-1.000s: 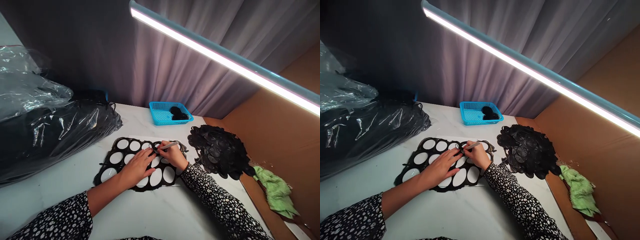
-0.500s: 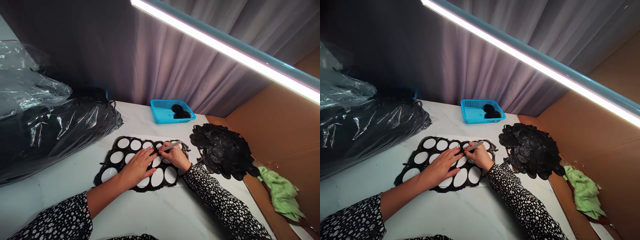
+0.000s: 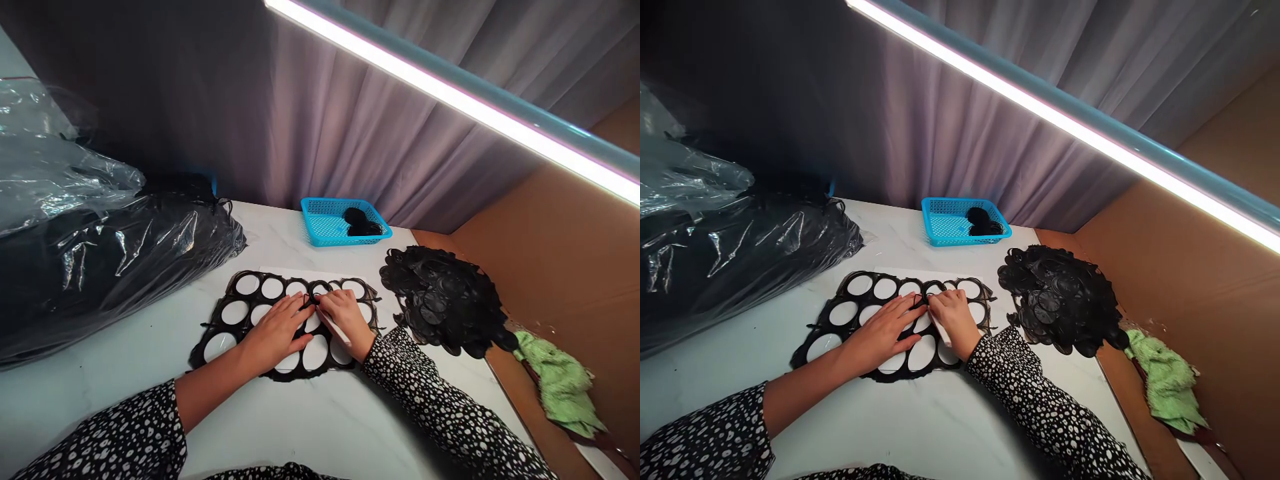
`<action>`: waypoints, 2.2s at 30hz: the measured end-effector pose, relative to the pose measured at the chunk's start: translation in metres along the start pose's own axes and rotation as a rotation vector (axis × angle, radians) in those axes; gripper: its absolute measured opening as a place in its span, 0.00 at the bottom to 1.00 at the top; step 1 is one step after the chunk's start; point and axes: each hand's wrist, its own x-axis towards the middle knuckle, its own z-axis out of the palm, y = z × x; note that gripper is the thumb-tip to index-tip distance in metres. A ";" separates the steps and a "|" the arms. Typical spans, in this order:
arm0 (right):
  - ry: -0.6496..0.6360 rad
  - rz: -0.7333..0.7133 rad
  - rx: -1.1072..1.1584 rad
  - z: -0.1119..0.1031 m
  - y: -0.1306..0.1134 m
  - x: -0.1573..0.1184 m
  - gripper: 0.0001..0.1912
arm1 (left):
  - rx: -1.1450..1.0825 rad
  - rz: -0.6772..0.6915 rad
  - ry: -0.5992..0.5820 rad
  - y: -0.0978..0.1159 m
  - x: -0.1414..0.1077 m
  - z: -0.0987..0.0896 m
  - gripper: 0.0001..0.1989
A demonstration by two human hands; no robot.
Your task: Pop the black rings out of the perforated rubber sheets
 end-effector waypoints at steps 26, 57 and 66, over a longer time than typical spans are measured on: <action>-0.169 0.583 1.692 -0.080 -0.014 0.009 0.19 | -1.384 -0.427 -0.163 0.039 0.050 -0.085 0.30; -0.315 0.220 2.119 -0.067 -0.021 0.005 0.12 | -1.811 -0.599 0.127 0.053 0.047 -0.099 0.22; -0.165 0.247 2.188 -0.065 -0.019 0.004 0.11 | -1.926 -0.444 -0.066 0.047 0.047 -0.095 0.29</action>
